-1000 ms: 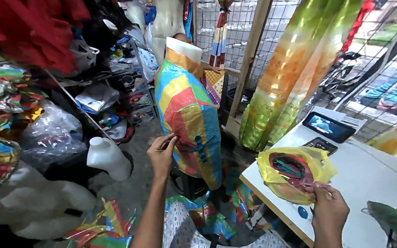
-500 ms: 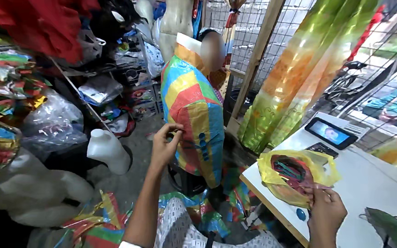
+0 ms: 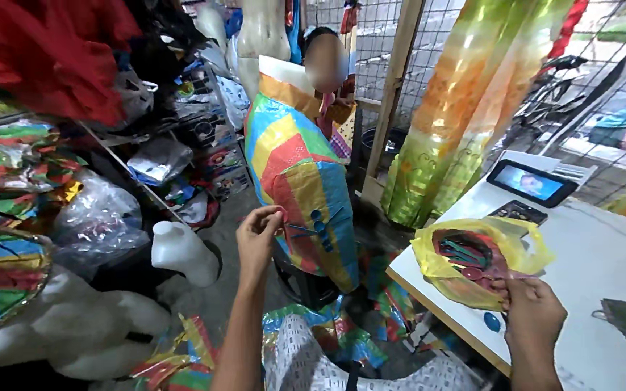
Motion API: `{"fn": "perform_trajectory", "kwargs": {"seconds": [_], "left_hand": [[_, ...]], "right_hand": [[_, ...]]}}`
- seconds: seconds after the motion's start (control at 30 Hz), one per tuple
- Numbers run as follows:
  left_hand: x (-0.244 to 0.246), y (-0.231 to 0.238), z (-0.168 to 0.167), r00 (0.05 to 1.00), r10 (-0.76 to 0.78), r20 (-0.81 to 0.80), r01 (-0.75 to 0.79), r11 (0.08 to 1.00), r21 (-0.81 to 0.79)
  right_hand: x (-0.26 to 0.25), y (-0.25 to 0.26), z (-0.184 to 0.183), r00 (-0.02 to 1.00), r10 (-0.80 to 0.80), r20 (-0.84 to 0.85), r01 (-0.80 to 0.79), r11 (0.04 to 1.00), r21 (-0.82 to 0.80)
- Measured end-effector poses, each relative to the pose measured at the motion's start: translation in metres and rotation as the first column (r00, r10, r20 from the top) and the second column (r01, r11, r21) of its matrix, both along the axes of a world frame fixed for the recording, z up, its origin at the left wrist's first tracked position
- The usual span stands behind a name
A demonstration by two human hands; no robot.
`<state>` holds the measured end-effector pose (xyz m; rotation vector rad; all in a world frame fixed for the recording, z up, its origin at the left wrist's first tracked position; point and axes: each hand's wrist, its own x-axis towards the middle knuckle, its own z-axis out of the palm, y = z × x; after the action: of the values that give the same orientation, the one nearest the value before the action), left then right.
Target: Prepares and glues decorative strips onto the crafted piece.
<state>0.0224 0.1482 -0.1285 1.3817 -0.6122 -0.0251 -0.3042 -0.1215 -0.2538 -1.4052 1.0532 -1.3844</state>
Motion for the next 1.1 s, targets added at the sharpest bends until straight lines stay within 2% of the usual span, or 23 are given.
{"fn": "perform_trajectory", "kwargs": {"seconds": [0.07,0.13,0.23,0.37,0.67,0.9,1.1], "left_hand": [[-0.005,-0.007,-0.009,0.990,0.069,-0.127,-0.087,0.986,-0.144],[-0.014,-0.014,-0.014,0.973,0.088,-0.215,-0.136,0.965,-0.222],[-0.021,-0.023,-0.023,0.966,0.117,-0.231,-0.182,0.941,-0.284],[-0.015,-0.029,-0.034,0.966,0.221,-0.136,-0.247,0.943,-0.223],[0.005,-0.035,-0.044,0.937,0.315,-0.148,-0.325,0.945,-0.042],[0.007,-0.037,-0.045,0.931,0.325,-0.165,-0.337,0.940,-0.054],[0.010,-0.035,-0.048,0.936,0.338,-0.095,-0.344,0.937,-0.060]], "right_hand": [[-0.001,0.000,-0.002,1.000,0.002,-0.015,-0.002,1.000,-0.012],[-0.003,0.000,-0.004,1.000,0.010,-0.028,-0.011,1.000,-0.028],[-0.004,-0.003,-0.007,0.999,0.017,-0.047,-0.019,0.999,-0.041],[-0.005,-0.003,-0.007,0.996,0.009,-0.086,-0.010,1.000,-0.015],[-0.007,-0.005,-0.008,0.997,0.006,-0.079,-0.005,1.000,0.020],[-0.006,-0.003,-0.008,0.998,0.018,-0.062,-0.019,0.999,-0.029],[-0.006,-0.004,-0.006,0.996,0.005,-0.089,-0.005,1.000,-0.005]]}}
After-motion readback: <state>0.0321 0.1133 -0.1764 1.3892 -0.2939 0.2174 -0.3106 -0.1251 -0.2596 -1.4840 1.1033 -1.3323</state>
